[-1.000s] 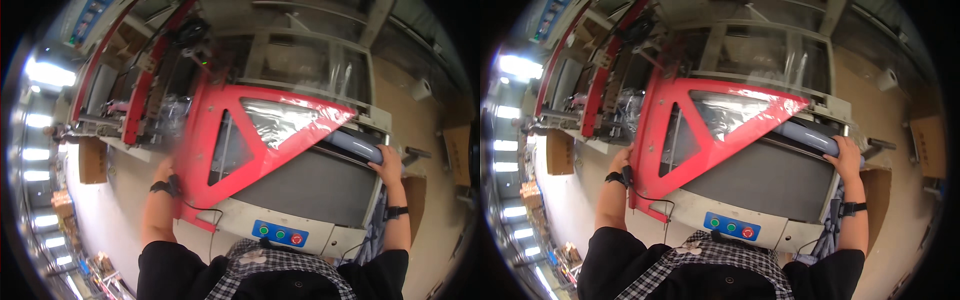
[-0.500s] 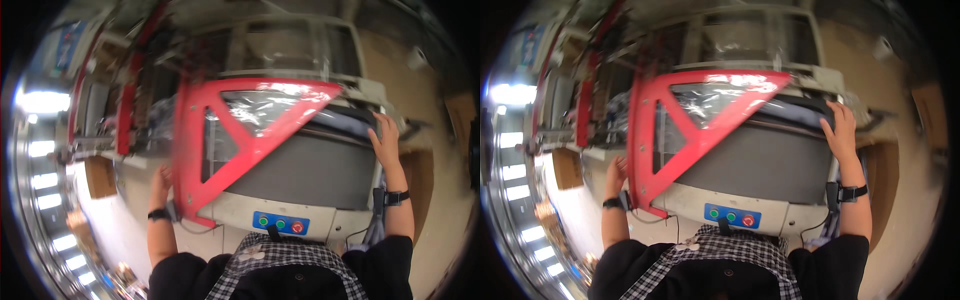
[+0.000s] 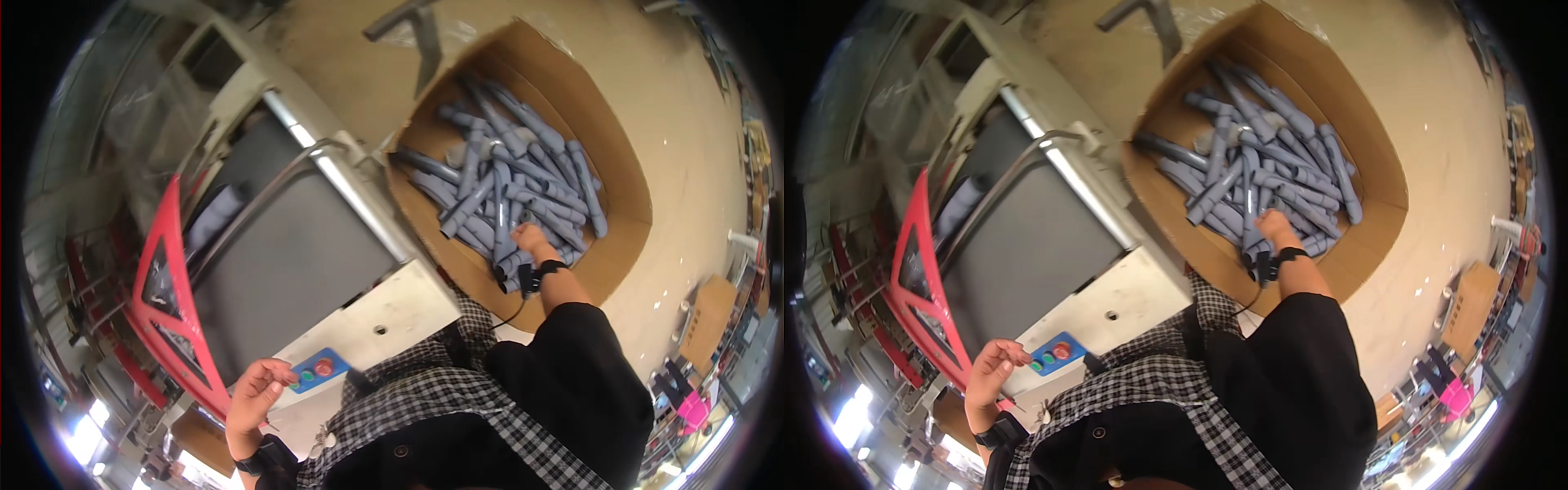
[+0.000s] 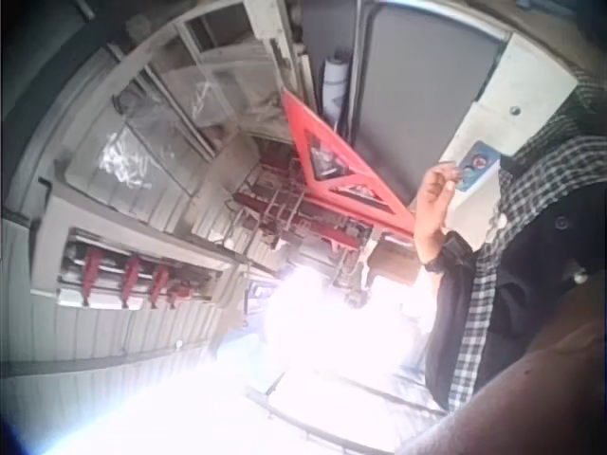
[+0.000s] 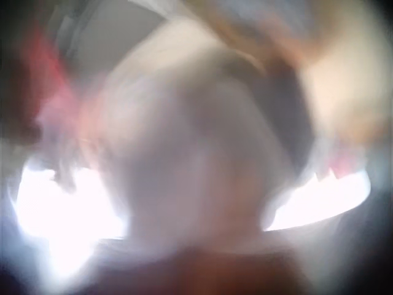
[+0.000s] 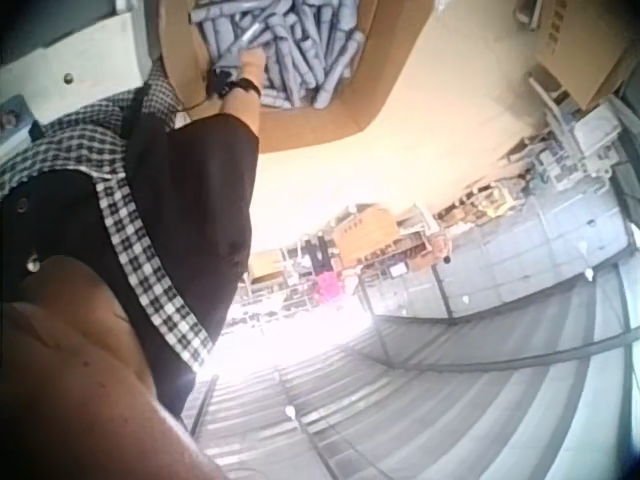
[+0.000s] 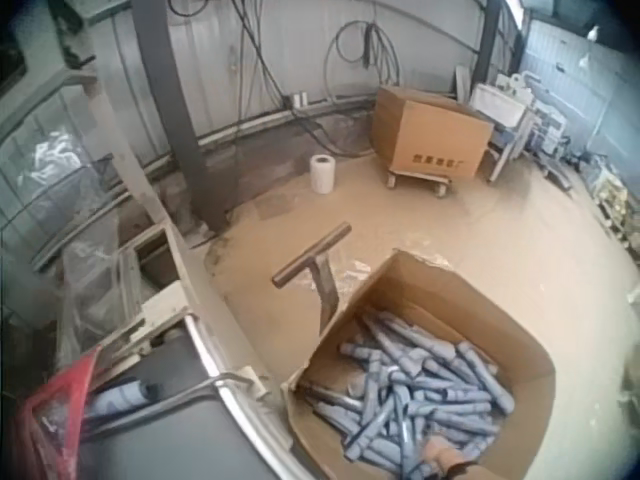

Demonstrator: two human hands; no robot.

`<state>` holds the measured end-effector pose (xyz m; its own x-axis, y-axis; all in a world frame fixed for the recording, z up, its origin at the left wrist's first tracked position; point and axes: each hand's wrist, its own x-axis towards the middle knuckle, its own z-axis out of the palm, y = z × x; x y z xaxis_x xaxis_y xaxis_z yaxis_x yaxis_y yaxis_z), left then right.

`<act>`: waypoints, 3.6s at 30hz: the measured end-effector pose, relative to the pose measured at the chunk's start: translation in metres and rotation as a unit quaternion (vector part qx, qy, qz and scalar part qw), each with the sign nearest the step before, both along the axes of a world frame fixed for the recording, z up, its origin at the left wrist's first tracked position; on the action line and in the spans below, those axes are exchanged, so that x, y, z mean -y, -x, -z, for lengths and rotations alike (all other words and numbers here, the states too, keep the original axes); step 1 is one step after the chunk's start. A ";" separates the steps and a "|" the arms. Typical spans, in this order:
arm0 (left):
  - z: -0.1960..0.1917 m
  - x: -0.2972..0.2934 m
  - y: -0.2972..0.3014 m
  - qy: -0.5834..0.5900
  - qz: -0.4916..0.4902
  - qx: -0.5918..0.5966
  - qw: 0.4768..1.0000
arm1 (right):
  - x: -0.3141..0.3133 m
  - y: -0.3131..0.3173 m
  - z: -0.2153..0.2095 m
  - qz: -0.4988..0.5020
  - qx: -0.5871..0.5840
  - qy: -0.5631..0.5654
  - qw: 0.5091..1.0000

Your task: Picking up grey foam tubes from a box and feeding them into an automated packaging machine for shrink-wrapping.

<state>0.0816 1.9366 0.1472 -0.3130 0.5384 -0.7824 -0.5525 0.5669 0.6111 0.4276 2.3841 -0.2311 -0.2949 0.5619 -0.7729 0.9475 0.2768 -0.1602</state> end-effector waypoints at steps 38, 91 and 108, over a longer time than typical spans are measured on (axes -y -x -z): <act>0.034 -0.176 -0.027 -0.416 -0.160 0.168 0.879 | 0.070 0.119 -0.375 -0.052 -0.550 0.086 0.829; 0.121 0.439 0.066 0.009 -0.611 0.001 0.792 | 0.196 0.476 -0.295 -0.488 -0.492 -0.126 0.710; 0.018 -0.021 -0.011 -0.044 -0.008 0.007 0.999 | 0.020 0.010 -0.033 -0.036 0.037 0.002 0.999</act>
<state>0.0929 1.9578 0.1297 -0.3125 0.6002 -0.7363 -0.5700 0.5015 0.6508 0.4178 2.3639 -0.1984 -0.2768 0.5378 -0.7964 0.9344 0.3441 -0.0923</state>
